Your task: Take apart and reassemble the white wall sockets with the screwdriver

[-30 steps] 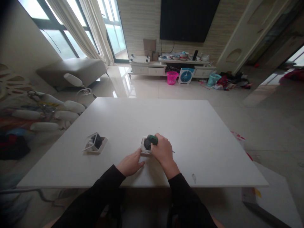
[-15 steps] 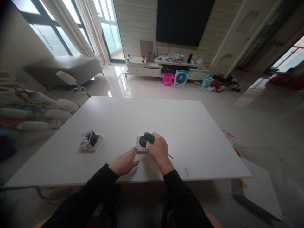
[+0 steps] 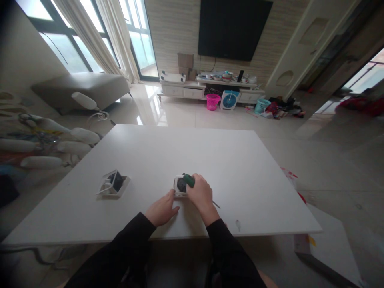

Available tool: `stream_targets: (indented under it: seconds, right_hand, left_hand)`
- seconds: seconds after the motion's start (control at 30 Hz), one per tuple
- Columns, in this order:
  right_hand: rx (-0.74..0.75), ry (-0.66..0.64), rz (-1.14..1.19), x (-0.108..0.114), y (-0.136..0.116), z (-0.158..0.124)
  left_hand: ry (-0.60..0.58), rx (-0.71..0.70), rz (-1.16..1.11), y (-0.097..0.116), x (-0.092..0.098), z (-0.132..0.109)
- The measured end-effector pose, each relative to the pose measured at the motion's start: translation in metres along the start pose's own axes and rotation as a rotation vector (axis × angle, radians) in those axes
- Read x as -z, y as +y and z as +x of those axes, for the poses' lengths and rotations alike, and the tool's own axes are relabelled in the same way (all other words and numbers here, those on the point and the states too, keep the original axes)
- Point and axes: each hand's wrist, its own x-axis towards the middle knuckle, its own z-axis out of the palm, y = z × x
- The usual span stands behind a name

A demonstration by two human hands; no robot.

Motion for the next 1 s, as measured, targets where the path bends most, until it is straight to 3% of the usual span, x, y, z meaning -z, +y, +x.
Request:
stream_targets:
  seconds: [0.4,0.77,1.0]
  right_hand:
    - [0.019,-0.014,-0.049,-0.005,0.002,-0.01]
    - [-0.037,-0.097,-0.066,-0.003,0.009,-0.001]
    - [-0.034,-0.106,-0.079,-0.004,0.013,-0.002]
  left_hand:
    - [0.022,-0.028,0.071,0.006,-0.016,-0.001]
    - [0.003,0.044,0.02,0.012,-0.006,-0.001]
    - [0.06,-0.027,0.027,0.004,-0.026,-0.004]
